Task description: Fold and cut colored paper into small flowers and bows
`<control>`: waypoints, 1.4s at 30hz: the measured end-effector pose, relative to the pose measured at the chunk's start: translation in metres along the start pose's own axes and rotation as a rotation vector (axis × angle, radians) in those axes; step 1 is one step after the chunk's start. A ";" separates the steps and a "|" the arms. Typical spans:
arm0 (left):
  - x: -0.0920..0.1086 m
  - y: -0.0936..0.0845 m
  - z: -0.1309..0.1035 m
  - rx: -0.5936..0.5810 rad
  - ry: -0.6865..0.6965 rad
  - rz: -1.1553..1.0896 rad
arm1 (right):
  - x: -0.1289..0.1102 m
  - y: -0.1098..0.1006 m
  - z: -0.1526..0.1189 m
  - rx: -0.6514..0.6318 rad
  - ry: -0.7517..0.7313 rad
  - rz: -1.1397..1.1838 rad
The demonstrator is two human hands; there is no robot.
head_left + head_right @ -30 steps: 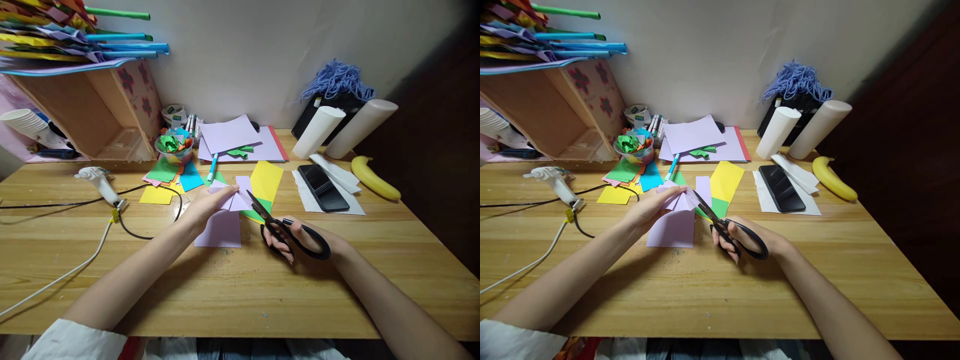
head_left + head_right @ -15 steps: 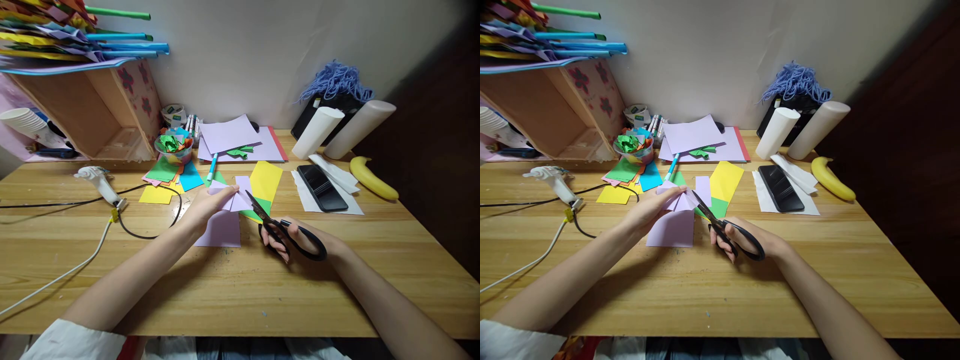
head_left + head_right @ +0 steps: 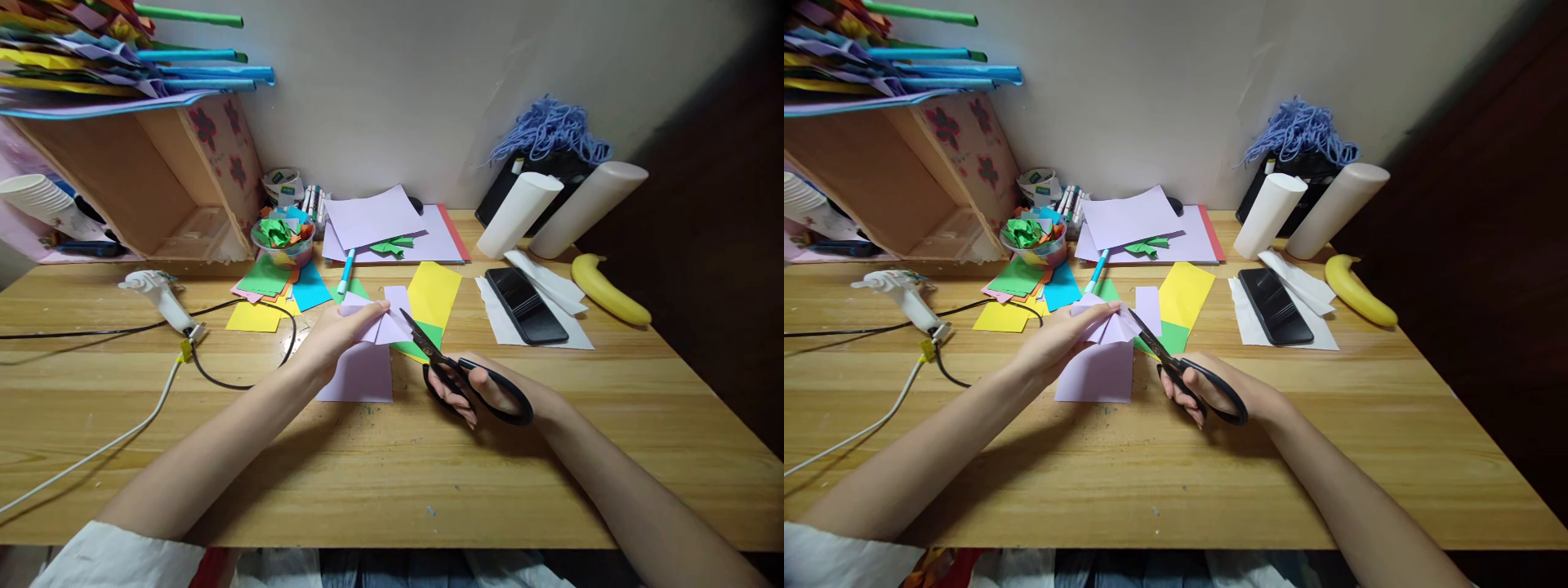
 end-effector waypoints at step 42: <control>0.010 0.001 -0.010 -0.045 -0.026 0.096 | -0.004 -0.004 0.000 0.097 0.046 -0.200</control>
Point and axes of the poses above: each hand's wrist, its own z-axis towards the middle knuckle, its own y-axis out of the palm, x = y × z, the point moved 1 cm from there along z, towards the middle knuckle, and after that the axes turned 5 degrees about x, right-handed, at the moved point
